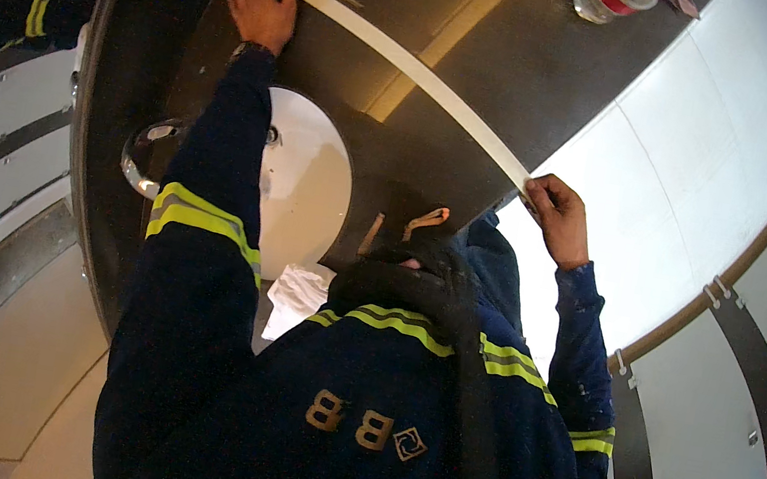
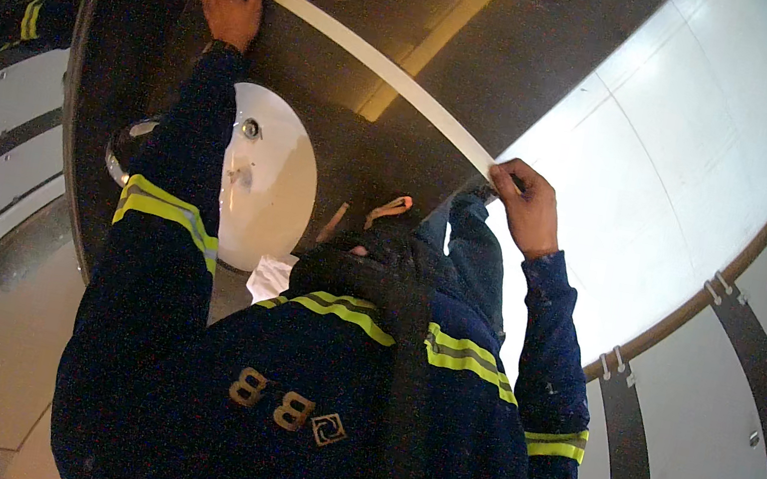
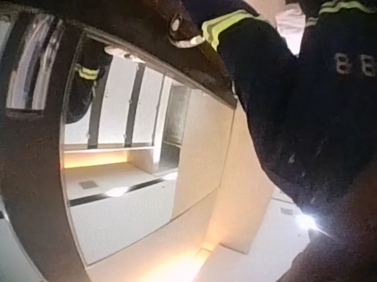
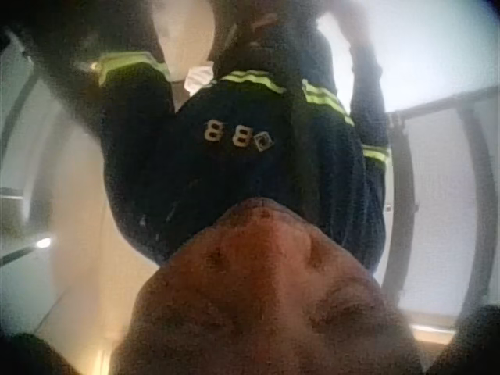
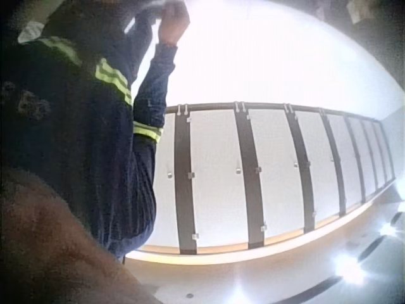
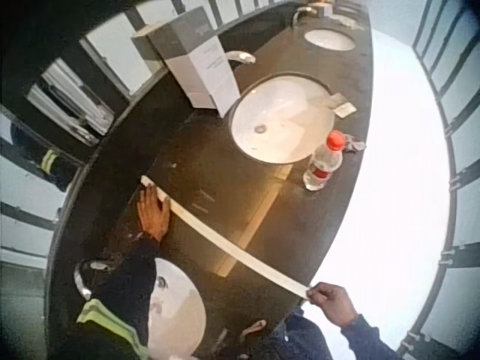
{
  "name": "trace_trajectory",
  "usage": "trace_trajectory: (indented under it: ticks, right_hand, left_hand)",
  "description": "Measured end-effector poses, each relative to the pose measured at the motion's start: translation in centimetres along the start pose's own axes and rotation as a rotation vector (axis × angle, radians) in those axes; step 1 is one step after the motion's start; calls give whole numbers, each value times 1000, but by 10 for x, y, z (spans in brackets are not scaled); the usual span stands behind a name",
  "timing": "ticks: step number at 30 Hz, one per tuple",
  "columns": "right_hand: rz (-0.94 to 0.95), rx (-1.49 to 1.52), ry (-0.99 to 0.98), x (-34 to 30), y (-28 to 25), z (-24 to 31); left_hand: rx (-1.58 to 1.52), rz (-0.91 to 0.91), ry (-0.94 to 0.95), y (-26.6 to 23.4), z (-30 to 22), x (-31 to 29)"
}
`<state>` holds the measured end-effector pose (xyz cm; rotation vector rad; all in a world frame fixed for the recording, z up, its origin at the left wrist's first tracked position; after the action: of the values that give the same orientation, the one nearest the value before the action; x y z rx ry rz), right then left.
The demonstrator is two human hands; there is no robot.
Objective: The person applies strips of masking tape to a bathroom countertop, then uses a putty knife to scrape residue from a small container.
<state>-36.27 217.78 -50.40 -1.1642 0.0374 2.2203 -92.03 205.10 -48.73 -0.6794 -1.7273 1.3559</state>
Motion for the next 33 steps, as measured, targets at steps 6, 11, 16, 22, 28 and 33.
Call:
trace_trajectory:
  ticks: [6,11,16,22,28,33]
  right_hand:
    - [32,31,23,1,5,1]
    - [0,9,-9,1,0,-1]
    - [-1,34,2,0,3,2]
    - [21,57,-19,-6,4,4]
    - [13,96,-161,-12,-4,17]
    - [-20,97,-177,-14,-20,32]
  left_hand:
    - [-46,18,-20,-5,0,-4]
    - [-56,44,-22,-6,-9,0]
    - [-113,-143,96,-24,-13,-4]
    - [-171,-88,204,-33,-69,-39]
    - [-133,-45,231,-29,-72,-36]
    - [-141,-42,231,-26,-68,-36]
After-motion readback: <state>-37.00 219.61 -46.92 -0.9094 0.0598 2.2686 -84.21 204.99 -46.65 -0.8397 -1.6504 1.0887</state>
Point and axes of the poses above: each hand's wrist, its own x-axis towards the middle knuckle, its own y-axis out of the palm, z = x × y, the point moved 9 cm from there along x, towards the middle knuckle, and after that the axes turned 14 degrees about y, right-handed, at the moved point
